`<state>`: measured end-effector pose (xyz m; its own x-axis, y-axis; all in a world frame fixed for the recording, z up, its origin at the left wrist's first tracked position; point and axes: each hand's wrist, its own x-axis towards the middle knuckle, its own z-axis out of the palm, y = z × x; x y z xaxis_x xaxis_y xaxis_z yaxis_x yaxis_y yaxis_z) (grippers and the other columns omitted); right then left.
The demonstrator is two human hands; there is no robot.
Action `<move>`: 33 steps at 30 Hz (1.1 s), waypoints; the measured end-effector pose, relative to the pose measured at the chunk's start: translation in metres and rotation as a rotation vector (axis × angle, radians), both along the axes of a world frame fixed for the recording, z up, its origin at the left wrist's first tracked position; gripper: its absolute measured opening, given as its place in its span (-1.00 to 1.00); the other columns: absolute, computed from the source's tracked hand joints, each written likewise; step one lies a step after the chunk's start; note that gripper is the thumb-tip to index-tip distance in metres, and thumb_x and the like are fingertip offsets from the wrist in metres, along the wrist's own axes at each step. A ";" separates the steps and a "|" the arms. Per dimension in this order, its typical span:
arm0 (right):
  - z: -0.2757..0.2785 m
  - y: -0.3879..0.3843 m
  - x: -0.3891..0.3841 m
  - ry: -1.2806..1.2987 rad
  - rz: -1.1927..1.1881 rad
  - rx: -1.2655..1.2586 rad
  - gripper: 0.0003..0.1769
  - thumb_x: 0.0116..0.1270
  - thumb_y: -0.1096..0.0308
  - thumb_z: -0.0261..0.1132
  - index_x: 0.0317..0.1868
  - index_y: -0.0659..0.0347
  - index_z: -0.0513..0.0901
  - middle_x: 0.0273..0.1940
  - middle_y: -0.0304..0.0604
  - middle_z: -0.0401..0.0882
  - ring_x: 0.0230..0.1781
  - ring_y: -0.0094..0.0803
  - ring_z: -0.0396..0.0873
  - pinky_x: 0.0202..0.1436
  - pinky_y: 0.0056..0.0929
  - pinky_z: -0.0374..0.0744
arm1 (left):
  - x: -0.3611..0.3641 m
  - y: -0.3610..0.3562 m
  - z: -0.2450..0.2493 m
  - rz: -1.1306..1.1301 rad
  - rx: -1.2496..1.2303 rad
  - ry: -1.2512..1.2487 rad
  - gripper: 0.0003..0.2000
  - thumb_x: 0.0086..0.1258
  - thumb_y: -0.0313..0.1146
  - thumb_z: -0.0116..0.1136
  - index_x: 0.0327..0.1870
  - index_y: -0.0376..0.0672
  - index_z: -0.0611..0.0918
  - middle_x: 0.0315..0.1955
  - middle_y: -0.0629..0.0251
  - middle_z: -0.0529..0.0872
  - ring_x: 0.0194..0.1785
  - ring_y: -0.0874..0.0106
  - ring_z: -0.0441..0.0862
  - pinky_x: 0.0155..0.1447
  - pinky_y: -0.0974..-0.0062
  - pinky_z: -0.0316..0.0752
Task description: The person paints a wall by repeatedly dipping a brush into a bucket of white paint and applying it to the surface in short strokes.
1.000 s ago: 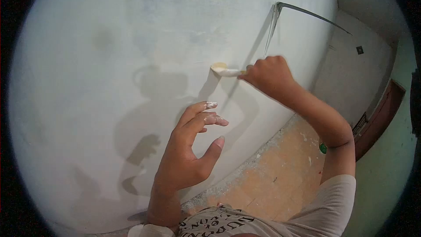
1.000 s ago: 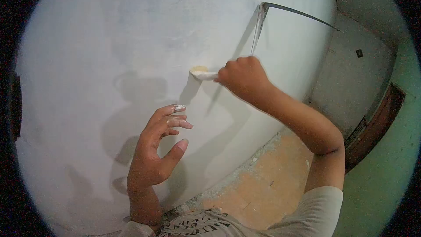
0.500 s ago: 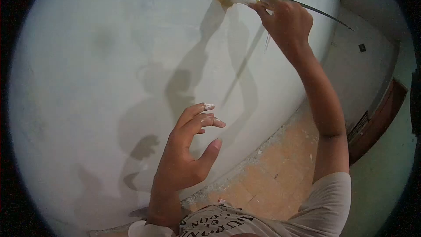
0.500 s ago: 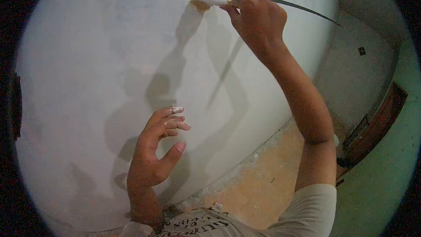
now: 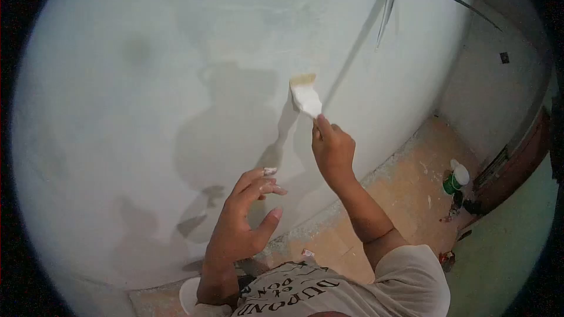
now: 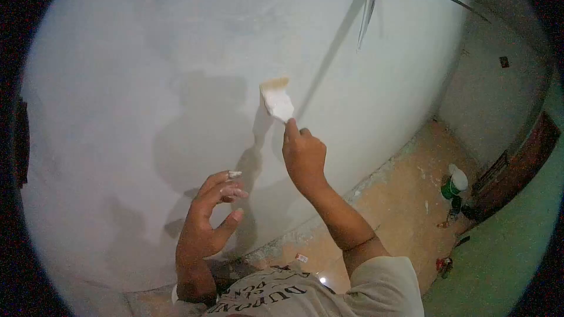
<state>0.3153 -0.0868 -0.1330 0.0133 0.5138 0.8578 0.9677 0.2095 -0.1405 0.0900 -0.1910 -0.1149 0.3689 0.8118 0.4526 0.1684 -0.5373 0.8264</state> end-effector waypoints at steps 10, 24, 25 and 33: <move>-0.204 -0.248 -0.008 0.322 0.436 -0.903 -0.77 0.22 0.27 0.43 -0.29 0.29 0.71 -0.53 0.07 0.65 -0.51 -0.07 0.67 -0.41 -0.24 0.58 | -0.056 -0.248 -0.199 0.181 -0.468 0.085 -0.68 0.42 -0.28 0.23 0.12 -0.19 0.60 0.08 0.16 0.62 0.12 0.27 0.58 0.17 0.36 0.48; -0.381 -0.186 -0.013 0.200 0.330 -1.358 -0.63 0.34 0.14 0.34 -0.18 0.37 0.69 -0.40 0.07 0.66 -0.39 -0.17 0.60 -0.24 -0.20 0.56 | -0.096 -0.166 -0.293 0.282 -0.596 0.216 -0.70 0.43 -0.26 0.19 0.09 -0.19 0.62 0.02 0.11 0.67 0.14 0.21 0.59 0.21 0.31 0.46; -0.388 -0.180 -0.014 0.205 0.325 -1.375 -0.65 0.35 0.17 0.33 -0.18 0.38 0.68 -0.45 0.01 0.65 -0.51 -0.28 0.58 -0.37 -0.28 0.56 | -0.096 -0.165 -0.298 0.293 -0.621 0.213 -0.71 0.43 -0.26 0.19 0.08 -0.20 0.63 0.00 0.12 0.68 0.12 0.22 0.60 0.19 0.31 0.48; -0.466 -0.118 -0.040 0.811 0.424 -1.821 -0.74 0.40 0.33 0.23 -0.27 0.43 0.56 -0.46 -0.06 0.58 -0.72 -0.45 0.38 -0.71 -0.41 0.31 | -0.092 -0.149 -0.354 0.354 -0.720 0.041 -0.72 0.50 -0.31 0.13 0.13 -0.20 0.61 0.07 0.15 0.65 0.14 0.28 0.62 0.15 0.28 0.57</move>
<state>0.2756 -0.2050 -0.5985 -0.2774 0.6696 -0.6889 0.5259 -0.4943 -0.6922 -0.0016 -0.3402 -0.4691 0.0400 0.9712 -0.2349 0.2671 0.2162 0.9391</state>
